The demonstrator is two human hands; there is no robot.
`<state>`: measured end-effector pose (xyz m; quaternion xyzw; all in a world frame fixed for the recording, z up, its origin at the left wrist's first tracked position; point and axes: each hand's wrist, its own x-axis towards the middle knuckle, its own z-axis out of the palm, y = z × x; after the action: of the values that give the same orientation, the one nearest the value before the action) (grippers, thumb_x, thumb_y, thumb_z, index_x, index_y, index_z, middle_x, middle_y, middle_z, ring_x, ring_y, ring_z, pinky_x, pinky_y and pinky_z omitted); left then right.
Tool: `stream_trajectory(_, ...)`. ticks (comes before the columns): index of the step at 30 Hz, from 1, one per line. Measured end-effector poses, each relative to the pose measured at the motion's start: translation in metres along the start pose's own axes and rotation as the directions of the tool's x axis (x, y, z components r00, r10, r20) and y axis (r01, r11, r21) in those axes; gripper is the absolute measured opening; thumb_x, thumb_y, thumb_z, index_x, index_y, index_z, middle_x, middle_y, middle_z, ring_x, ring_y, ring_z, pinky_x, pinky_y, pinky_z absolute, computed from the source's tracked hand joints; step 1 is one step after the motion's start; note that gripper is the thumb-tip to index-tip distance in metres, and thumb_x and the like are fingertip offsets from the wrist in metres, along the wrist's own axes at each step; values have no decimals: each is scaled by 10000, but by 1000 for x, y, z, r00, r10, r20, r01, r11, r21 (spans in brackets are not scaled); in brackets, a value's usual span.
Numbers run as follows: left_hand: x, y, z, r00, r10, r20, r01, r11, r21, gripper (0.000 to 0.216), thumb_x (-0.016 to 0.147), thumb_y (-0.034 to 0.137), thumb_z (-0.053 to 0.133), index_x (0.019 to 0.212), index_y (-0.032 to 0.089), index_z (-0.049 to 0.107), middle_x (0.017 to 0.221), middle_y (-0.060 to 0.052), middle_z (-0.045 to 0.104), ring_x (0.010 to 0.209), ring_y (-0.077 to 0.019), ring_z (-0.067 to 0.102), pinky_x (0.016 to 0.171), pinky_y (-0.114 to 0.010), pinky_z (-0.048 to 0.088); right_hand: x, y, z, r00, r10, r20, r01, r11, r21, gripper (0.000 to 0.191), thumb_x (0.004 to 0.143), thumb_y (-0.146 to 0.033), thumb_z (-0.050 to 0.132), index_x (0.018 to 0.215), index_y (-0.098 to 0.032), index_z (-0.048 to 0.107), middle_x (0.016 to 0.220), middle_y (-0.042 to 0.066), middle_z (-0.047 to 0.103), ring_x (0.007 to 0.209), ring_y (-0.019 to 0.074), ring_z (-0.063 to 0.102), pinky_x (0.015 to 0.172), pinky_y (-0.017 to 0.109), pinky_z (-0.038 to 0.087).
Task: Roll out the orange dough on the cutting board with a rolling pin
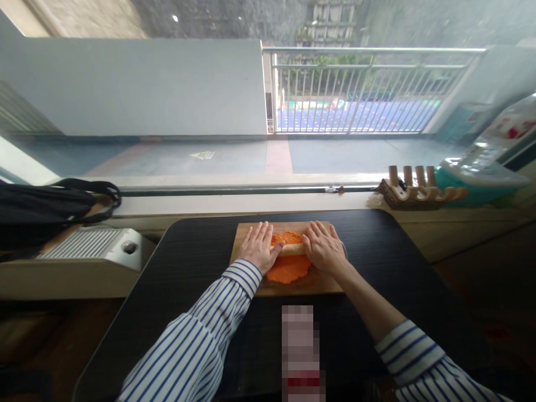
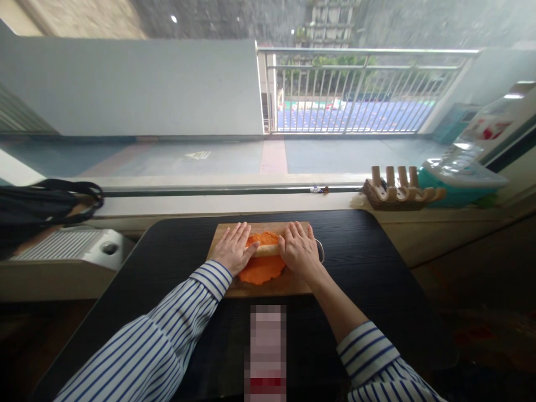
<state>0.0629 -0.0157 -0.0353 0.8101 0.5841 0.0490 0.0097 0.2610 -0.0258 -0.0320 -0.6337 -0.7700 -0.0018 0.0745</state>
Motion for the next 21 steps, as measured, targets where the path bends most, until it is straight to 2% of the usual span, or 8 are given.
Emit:
stream_trajectory(7,15,-5,3,999,-38,15,38,999,-21,721,915,558,129,1405,72,336,1464,-135,343,1375,-246,261,1135,-433,183,16,1,3,1000,16,2,-16,1000,3,489,952,-341,202,1305,-153,484,1418,113,428,1341,249,307,1091,501,167)
stream_trajectory(14,31,-8,-1,993,-90,78,94,995,-46,673,921,547,162,1398,114,358,1468,-127,335,1368,-241,277,1117,-443,219,37,3,1,993,57,105,-62,997,46,474,932,-346,240,1329,-197,451,1428,103,414,1334,243,313,1068,516,213)
stream_trajectory(16,31,-8,-2,994,-86,72,89,995,-43,663,922,539,174,1391,115,373,1460,-133,349,1365,-248,284,1113,-451,229,36,3,1,993,55,108,-60,997,50,485,932,-350,233,1341,-189,437,1432,106,408,1336,246,310,1068,516,211)
stream_trajectory(21,17,-7,2,999,-34,29,35,999,-20,646,923,521,196,1385,111,386,1445,-137,376,1360,-249,297,1119,-443,221,13,-1,2,998,59,25,-60,998,30,535,943,-370,206,1396,-133,365,1456,120,367,1363,249,264,1100,503,148)
